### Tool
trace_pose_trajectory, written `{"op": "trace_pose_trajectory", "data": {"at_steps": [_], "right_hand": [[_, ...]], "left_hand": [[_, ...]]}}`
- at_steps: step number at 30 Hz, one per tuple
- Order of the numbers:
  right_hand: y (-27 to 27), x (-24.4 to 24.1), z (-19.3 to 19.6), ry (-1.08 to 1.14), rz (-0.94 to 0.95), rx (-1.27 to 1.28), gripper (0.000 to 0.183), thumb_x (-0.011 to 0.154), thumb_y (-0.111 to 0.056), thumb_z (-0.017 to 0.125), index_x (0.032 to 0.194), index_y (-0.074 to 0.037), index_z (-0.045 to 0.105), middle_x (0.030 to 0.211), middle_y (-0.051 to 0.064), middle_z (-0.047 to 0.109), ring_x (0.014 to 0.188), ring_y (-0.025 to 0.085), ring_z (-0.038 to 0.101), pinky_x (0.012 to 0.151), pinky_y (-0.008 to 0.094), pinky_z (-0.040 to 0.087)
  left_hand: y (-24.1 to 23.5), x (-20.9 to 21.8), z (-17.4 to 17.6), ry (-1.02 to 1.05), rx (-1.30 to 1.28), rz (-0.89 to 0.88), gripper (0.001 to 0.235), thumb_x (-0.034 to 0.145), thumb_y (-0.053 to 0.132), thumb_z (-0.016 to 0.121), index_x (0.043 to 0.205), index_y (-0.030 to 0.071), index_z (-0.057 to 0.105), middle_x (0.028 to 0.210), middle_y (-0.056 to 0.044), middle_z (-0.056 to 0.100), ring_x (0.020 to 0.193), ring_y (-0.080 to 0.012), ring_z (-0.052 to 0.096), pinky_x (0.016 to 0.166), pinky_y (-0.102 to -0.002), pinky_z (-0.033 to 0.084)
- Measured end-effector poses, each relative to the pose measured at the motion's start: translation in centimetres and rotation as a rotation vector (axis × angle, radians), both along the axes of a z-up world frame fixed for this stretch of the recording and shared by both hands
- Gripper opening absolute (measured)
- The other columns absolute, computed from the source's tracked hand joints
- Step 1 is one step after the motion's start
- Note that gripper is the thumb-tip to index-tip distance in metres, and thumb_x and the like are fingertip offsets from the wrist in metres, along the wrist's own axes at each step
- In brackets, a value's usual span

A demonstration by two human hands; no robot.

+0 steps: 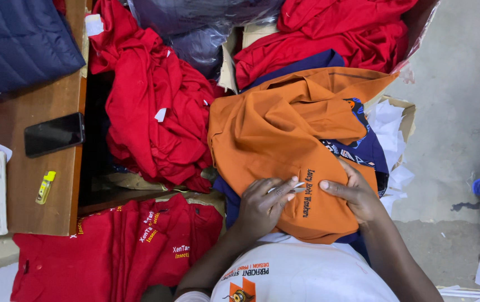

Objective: The person sits on the floor and uses a small pair of scissors to trim loose threads from the logos on several shirts. They handle a blue shirt, an orange shirt, and multiple red shirts, cutting the threads and placing the finished items into a pile.

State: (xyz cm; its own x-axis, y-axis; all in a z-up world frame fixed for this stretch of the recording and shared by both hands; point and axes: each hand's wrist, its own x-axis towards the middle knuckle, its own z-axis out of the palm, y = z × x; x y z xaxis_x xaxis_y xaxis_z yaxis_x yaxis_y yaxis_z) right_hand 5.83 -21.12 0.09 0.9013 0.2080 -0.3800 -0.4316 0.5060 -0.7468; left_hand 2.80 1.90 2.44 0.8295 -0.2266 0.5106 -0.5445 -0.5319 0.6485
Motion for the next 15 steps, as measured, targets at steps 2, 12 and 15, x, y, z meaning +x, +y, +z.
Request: {"op": "trace_pose_trajectory", "data": {"at_steps": [2, 12, 15], "right_hand": [[-0.1, 0.0, -0.1, -0.012, 0.000, 0.007, 0.071, 0.076, 0.012, 0.077, 0.144, 0.003, 0.060, 0.105, 0.026, 0.076, 0.097, 0.044, 0.077, 0.066, 0.063, 0.066], [-0.2, -0.1, 0.7, -0.081, 0.016, 0.022, 0.061, 0.078, 0.012, 0.077, 0.138, 0.005, 0.064, 0.097, 0.025, 0.078, 0.090, 0.041, 0.080, 0.065, 0.058, 0.068], [-0.3, -0.3, 0.7, -0.088, 0.000, 0.034, 0.060, 0.078, 0.012, 0.077, 0.136, 0.006, 0.065, 0.094, 0.023, 0.076, 0.088, 0.039, 0.080, 0.062, 0.059, 0.069]], "left_hand": [[0.0, 0.0, 0.1, 0.004, -0.002, -0.003, 0.029, 0.101, 0.021, 0.072, 0.129, 0.016, 0.079, 0.093, -0.011, 0.072, 0.083, -0.0325, 0.075, 0.073, -0.043, 0.060], [-0.4, 0.4, 1.1, -0.023, 0.004, -0.065, 0.025, 0.102, 0.020, 0.072, 0.125, 0.013, 0.080, 0.093, -0.011, 0.071, 0.077, -0.0321, 0.073, 0.067, -0.042, 0.059], [0.3, 0.7, 0.7, -0.029, -0.006, -0.063, 0.024, 0.100, 0.020, 0.073, 0.122, 0.013, 0.081, 0.092, -0.011, 0.072, 0.074, -0.0324, 0.073, 0.064, -0.042, 0.059]]}}
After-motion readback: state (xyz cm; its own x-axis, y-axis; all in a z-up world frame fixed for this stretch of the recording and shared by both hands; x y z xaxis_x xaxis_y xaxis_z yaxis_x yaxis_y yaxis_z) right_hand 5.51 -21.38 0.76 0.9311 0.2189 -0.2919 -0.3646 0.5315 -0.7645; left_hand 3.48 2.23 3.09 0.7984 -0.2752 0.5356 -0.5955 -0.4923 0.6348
